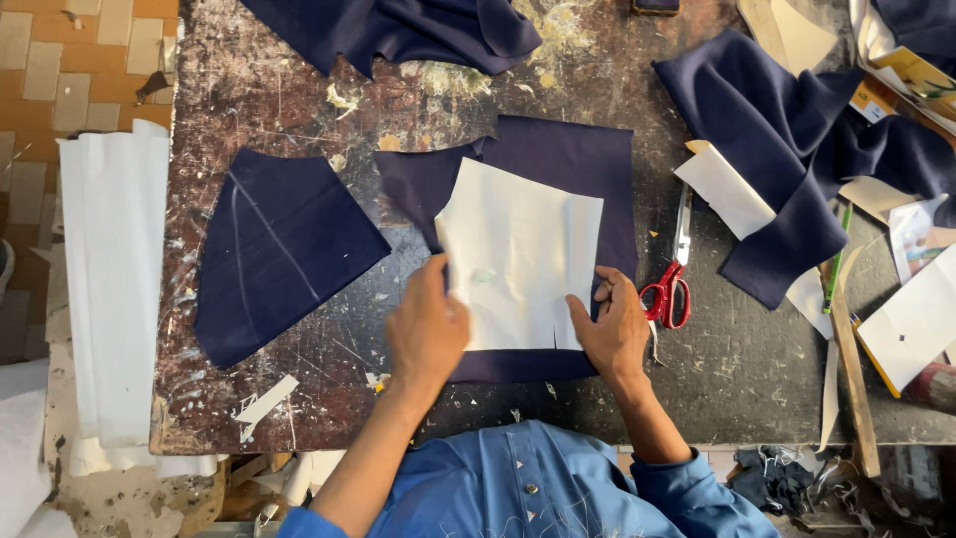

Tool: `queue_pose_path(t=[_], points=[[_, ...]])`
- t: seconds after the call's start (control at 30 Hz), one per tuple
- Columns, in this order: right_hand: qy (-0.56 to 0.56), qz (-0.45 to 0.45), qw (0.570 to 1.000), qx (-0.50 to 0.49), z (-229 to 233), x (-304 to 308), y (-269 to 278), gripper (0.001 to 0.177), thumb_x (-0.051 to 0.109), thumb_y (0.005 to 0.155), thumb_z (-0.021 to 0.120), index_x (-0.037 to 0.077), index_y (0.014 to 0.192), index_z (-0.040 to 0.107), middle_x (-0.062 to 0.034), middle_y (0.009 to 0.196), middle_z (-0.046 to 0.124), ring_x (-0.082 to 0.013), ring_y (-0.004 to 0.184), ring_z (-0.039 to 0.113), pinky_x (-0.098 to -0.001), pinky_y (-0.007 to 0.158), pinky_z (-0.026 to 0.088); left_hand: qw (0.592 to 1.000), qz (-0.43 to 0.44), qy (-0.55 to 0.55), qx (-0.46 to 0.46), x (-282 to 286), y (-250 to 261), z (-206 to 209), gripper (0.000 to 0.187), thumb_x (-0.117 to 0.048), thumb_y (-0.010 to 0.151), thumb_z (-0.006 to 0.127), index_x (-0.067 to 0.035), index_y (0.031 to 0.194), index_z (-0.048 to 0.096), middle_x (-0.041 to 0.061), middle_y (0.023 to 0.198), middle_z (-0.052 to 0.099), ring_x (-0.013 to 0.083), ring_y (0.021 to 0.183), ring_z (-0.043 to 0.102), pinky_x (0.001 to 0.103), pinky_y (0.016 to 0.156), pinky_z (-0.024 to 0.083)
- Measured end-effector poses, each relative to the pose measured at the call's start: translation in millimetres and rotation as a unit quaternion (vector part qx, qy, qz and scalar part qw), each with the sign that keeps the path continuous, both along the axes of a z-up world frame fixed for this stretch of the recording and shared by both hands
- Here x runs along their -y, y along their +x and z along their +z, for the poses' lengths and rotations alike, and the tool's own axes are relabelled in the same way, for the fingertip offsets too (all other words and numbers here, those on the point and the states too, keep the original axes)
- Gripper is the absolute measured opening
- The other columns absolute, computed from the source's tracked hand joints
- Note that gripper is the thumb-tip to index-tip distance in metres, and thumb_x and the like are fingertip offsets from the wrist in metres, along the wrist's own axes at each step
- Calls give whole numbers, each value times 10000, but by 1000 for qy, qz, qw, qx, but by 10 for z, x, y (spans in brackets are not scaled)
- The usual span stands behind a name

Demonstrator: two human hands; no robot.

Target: The person cuts a white paper pattern with scissors, then places the pattern on a dark blue fabric and traces its outline with chalk. The person then cuts the fabric along the traced lines using scissors.

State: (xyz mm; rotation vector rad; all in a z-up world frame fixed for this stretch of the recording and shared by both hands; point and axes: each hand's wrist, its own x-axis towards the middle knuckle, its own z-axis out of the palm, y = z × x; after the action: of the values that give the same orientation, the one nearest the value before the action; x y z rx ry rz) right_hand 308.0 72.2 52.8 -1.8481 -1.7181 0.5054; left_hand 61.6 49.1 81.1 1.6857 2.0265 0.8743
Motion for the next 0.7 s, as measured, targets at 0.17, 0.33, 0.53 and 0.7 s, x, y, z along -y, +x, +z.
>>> queue_pose_path(t=[0.17, 0.33, 0.53, 0.7], points=[[88, 33, 995, 22, -89, 22, 20, 373, 171, 757, 853, 68, 1084, 707, -38, 877, 625, -169, 625, 563, -324, 559, 470, 973, -203, 35, -101, -284, 773, 35, 599, -121, 831, 666, 14, 1389, 497, 166, 1031, 629, 330, 658, 716, 437, 530, 592], [167, 45, 984, 38, -197, 47, 92, 268, 78, 729, 815, 63, 980, 723, -68, 906, 677, -248, 733, 669, -364, 621, 524, 936, -263, 54, -229, -364, 1267, -228, 469, -116, 914, 651, -22, 1356, 525, 99, 965, 604, 230, 624, 721, 345, 502, 594], [177, 47, 983, 11, -281, 50, 131, 252, 64, 749, 806, 59, 985, 718, -64, 924, 679, -256, 772, 680, -354, 644, 536, 930, -283, 44, -230, -319, 1297, -426, 555, -114, 825, 663, -22, 1354, 523, 114, 992, 595, 242, 610, 718, 343, 471, 591], [153, 39, 987, -7, -249, 22, 127, 280, 54, 724, 804, 50, 994, 731, -60, 894, 673, -221, 660, 634, -338, 574, 499, 932, -285, 44, -220, -367, 1292, -370, 581, -114, 803, 693, -19, 1349, 519, 127, 1008, 592, 250, 611, 718, 348, 479, 590]])
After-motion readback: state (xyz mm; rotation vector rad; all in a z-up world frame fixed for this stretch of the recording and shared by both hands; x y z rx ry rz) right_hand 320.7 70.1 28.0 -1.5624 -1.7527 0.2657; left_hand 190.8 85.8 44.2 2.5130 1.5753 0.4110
